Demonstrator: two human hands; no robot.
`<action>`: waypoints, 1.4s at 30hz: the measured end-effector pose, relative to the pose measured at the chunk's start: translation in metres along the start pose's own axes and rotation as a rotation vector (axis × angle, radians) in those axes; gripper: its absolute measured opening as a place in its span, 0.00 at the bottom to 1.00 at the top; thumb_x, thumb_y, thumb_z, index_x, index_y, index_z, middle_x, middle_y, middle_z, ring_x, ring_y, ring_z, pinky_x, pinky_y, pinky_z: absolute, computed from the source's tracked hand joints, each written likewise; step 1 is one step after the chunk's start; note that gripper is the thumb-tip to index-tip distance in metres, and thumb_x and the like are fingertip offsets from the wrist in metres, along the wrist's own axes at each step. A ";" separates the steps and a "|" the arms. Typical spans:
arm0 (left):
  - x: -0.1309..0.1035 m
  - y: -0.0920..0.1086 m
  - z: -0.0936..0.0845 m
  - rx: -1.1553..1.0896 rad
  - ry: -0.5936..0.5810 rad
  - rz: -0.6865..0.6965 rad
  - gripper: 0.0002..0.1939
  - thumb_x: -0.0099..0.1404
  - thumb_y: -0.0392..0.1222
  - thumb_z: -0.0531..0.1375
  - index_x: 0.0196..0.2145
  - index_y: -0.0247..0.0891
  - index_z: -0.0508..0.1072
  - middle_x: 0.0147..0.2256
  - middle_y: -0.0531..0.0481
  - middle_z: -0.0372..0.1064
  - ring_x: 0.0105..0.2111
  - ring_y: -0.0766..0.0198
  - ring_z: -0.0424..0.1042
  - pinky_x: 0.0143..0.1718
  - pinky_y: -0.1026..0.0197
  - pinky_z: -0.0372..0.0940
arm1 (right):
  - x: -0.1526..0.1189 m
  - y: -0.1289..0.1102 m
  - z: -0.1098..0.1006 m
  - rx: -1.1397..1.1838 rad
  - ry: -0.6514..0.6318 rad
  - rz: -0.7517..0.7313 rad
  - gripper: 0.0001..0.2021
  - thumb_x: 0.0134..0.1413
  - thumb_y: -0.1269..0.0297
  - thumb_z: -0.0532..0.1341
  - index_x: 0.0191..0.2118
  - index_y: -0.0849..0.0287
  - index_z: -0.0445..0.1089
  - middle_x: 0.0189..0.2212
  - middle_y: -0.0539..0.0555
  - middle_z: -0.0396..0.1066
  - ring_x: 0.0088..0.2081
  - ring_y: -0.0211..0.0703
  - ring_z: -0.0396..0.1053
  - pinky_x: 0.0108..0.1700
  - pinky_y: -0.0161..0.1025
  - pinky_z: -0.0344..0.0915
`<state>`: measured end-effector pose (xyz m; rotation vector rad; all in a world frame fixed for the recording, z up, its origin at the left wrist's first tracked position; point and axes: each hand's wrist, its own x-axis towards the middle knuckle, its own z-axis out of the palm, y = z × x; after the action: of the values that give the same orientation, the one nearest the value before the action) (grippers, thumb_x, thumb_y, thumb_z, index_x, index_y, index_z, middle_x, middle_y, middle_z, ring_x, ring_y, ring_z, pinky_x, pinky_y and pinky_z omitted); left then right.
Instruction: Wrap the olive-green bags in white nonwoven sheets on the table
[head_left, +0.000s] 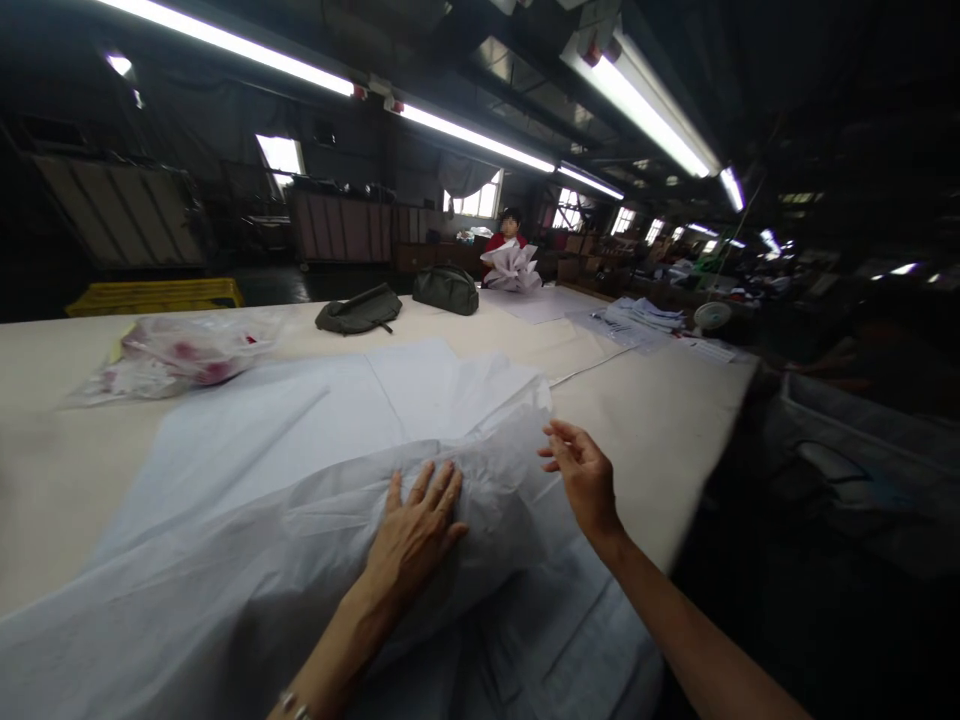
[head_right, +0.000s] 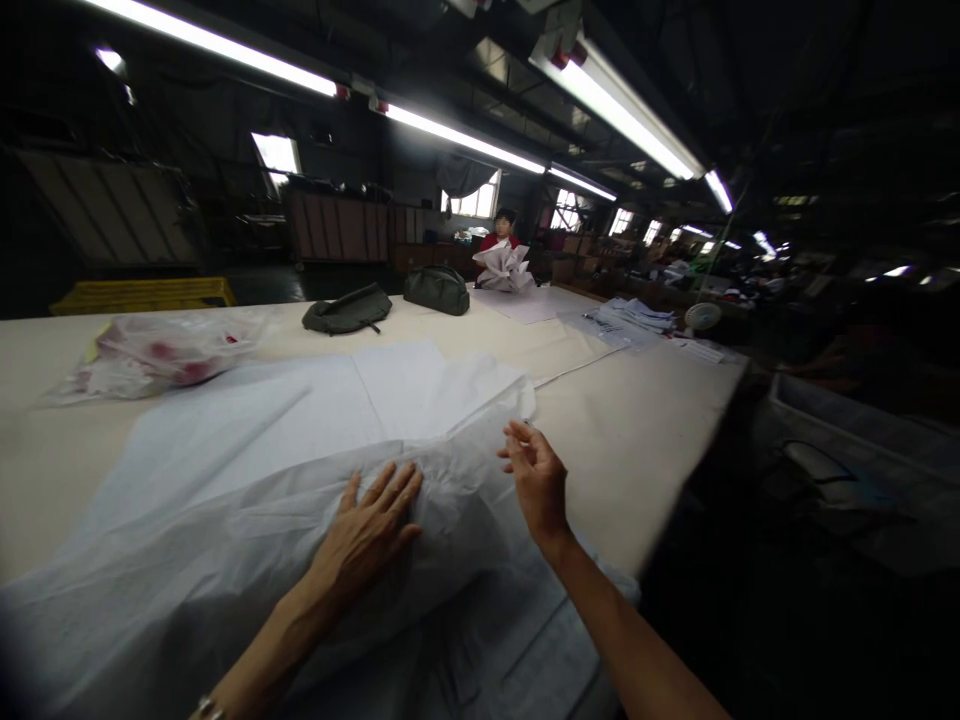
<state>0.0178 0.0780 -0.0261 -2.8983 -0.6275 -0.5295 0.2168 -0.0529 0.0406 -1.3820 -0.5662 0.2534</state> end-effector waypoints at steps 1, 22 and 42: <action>0.000 0.000 0.000 0.012 0.002 0.005 0.27 0.70 0.46 0.52 0.65 0.46 0.55 0.65 0.46 0.53 0.65 0.48 0.52 0.60 0.30 0.54 | -0.002 -0.003 -0.006 -0.073 0.005 -0.103 0.13 0.52 0.63 0.67 0.45 0.55 0.75 0.43 0.55 0.75 0.37 0.43 0.74 0.37 0.35 0.72; 0.000 -0.026 0.023 0.062 -0.117 0.039 0.29 0.67 0.49 0.52 0.65 0.53 0.51 0.65 0.49 0.51 0.64 0.46 0.54 0.59 0.29 0.52 | 0.094 0.099 -0.157 -0.659 -0.138 0.100 0.11 0.58 0.60 0.59 0.37 0.58 0.77 0.39 0.56 0.78 0.44 0.49 0.74 0.50 0.41 0.65; 0.006 -0.019 0.002 0.191 -0.075 0.111 0.37 0.66 0.63 0.53 0.67 0.55 0.45 0.64 0.54 0.55 0.62 0.56 0.58 0.64 0.51 0.47 | 0.162 0.159 -0.142 -0.227 -0.269 0.336 0.26 0.53 0.44 0.57 0.46 0.61 0.71 0.42 0.58 0.75 0.43 0.47 0.73 0.42 0.38 0.69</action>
<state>0.0153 0.0980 -0.0252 -2.7619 -0.4934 -0.3289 0.4512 -0.0643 -0.0879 -1.6758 -0.5954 0.6705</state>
